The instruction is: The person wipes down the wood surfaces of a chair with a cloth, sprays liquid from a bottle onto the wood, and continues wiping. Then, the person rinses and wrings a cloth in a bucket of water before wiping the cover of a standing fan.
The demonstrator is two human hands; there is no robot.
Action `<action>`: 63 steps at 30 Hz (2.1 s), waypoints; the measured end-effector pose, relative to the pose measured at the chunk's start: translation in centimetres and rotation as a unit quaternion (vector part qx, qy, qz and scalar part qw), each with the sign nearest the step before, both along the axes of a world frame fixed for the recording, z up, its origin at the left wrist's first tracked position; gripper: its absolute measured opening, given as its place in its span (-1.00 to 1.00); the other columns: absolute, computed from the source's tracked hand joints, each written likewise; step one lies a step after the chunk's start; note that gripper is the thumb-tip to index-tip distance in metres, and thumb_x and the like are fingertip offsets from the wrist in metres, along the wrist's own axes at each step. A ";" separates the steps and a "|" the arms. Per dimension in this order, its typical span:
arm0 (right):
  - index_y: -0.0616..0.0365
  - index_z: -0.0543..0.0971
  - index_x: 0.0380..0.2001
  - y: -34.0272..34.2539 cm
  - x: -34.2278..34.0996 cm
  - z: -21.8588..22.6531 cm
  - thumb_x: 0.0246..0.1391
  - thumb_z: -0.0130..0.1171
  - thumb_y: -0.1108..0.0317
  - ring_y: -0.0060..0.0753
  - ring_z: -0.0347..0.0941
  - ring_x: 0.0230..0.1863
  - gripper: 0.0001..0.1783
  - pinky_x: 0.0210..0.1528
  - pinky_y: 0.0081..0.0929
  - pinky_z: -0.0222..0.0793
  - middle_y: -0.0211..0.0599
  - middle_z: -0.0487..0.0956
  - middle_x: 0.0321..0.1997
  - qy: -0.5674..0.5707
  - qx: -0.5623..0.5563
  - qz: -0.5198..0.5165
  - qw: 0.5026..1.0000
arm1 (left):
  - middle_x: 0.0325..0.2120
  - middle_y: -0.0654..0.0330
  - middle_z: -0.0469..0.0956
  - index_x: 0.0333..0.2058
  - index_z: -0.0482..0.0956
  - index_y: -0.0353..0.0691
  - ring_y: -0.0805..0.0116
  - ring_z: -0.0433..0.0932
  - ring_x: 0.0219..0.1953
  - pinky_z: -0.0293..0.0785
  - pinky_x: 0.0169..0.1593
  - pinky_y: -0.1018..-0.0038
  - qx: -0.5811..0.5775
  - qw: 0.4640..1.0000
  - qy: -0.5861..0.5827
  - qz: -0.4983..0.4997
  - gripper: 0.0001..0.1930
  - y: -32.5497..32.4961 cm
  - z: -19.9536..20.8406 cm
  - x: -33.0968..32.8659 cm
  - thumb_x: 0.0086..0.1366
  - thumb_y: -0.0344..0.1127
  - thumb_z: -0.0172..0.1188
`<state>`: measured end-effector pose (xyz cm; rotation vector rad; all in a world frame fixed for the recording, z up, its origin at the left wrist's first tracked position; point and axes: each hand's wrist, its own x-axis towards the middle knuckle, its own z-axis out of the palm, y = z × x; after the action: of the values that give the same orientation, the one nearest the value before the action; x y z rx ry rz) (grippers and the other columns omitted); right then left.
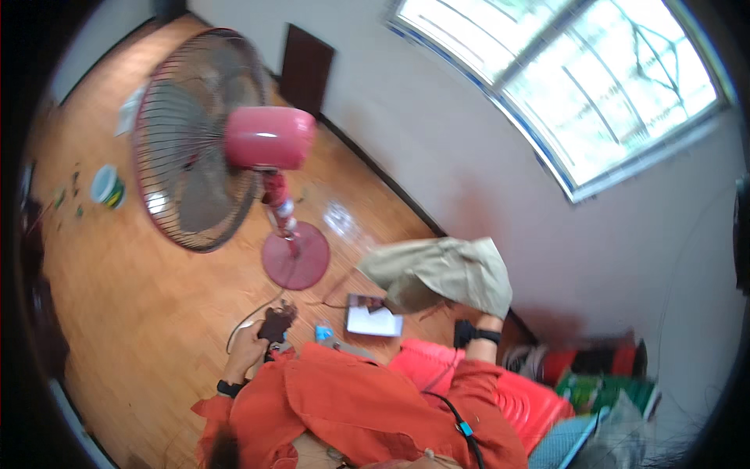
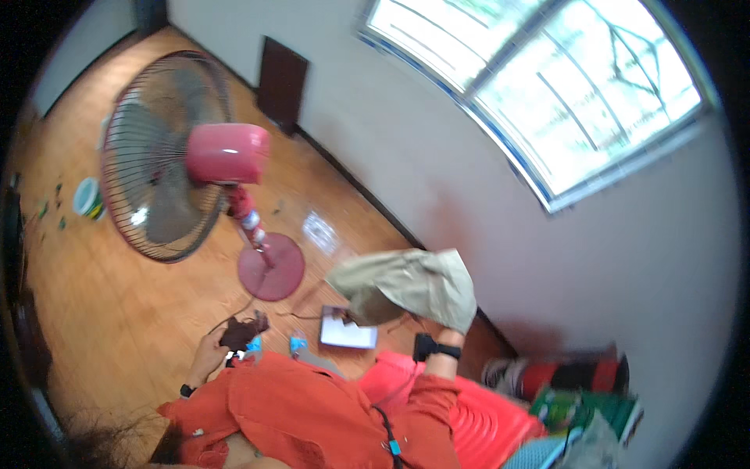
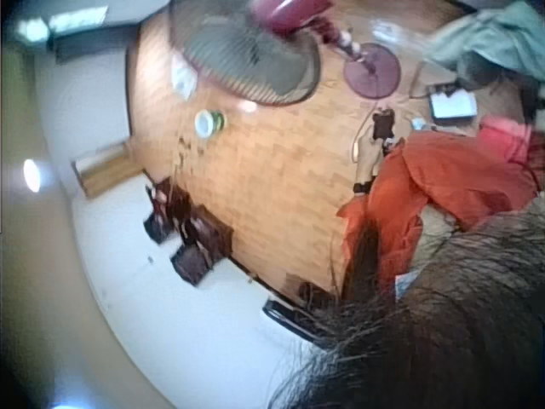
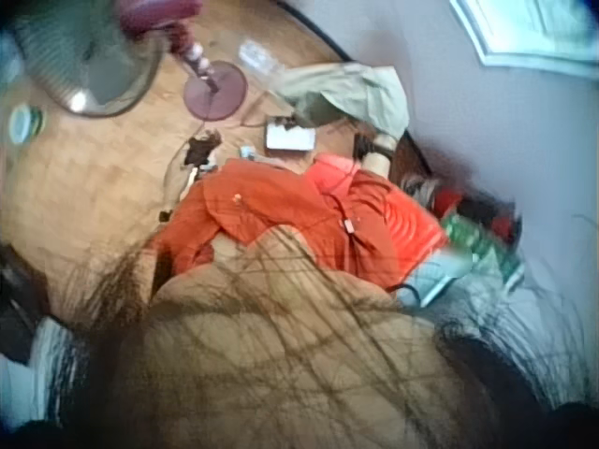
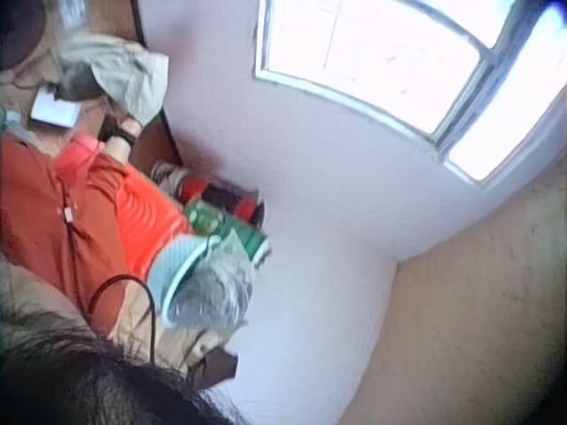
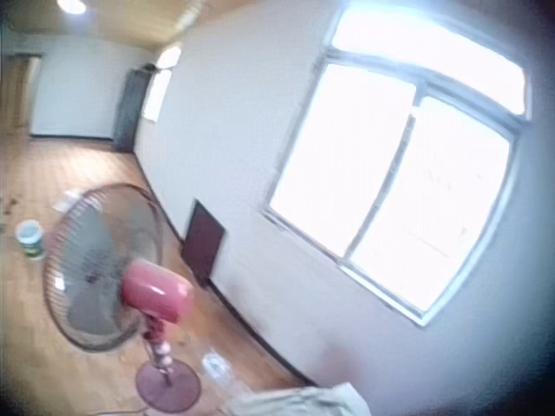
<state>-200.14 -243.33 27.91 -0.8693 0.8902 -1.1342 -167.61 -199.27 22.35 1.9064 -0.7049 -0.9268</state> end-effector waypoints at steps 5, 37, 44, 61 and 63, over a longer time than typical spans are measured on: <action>0.20 0.41 -0.06 1.0 8.3 3.2 0.18 -0.03 0.24 -0.45 0.46 -0.21 -0.66 -0.14 -0.44 0.45 -0.33 0.50 -0.16 0.009 -0.129 0.044 0.991 | -0.56 0.10 0.52 -0.22 0.51 -0.32 0.38 0.47 -0.53 0.39 -0.37 0.49 0.044 0.999 -0.020 -0.022 -0.67 -1.1 4.3 -0.2 -0.04 -0.51 0.05; 0.23 0.49 -0.08 -7.8 43.1 -4.3 0.06 0.01 0.04 -0.20 0.43 -0.14 -0.50 -0.02 -0.32 0.28 -0.06 0.54 -0.18 0.371 -0.499 0.473 0.624 | -0.38 0.18 0.60 -0.14 0.51 -0.33 0.52 0.50 -0.31 0.41 -0.14 0.55 -0.003 0.993 0.060 0.104 -0.65 2.9 0.0 1.5 0.03 -0.53 0.12; 0.34 0.47 -0.08 0.2 35.4 -4.5 0.07 0.06 0.13 -0.35 0.39 -0.20 -0.52 -0.17 -0.35 0.33 -0.19 0.52 -0.19 0.305 -0.034 0.304 0.902 | -0.47 -0.01 0.56 -0.20 0.54 -0.22 0.10 0.55 -0.41 0.43 -0.26 0.38 0.016 0.993 -0.026 0.112 -0.66 4.6 -2.3 0.3 -0.04 -0.41 0.17; 0.08 0.45 0.00 15.2 46.9 26.1 -0.10 -0.04 0.46 -0.02 0.51 -0.27 -0.51 -0.15 -0.22 0.39 0.12 0.55 -0.31 0.232 -0.651 0.483 0.538 | -0.48 0.02 0.58 -0.20 0.54 -0.27 0.23 0.58 -0.42 0.45 -0.27 0.43 0.047 0.992 -0.006 0.114 -0.69 4.4 -1.1 2.3 0.00 -0.42 0.14; 0.10 0.57 -0.24 18.6 45.0 22.0 -0.12 0.00 0.37 0.12 0.49 -0.35 -0.68 -0.25 -0.11 0.40 0.15 0.53 -0.39 0.254 -0.689 0.538 0.413 | -0.47 0.00 0.58 -0.20 0.54 -0.27 0.22 0.58 -0.41 0.45 -0.26 0.42 0.023 0.992 -0.021 0.125 -0.69 5.0 -1.3 2.4 -0.01 -0.42 0.14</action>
<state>-155.11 -224.73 49.91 -2.7082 -0.6267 -0.0641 -165.25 -194.28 21.05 2.0068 -0.4579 -0.7519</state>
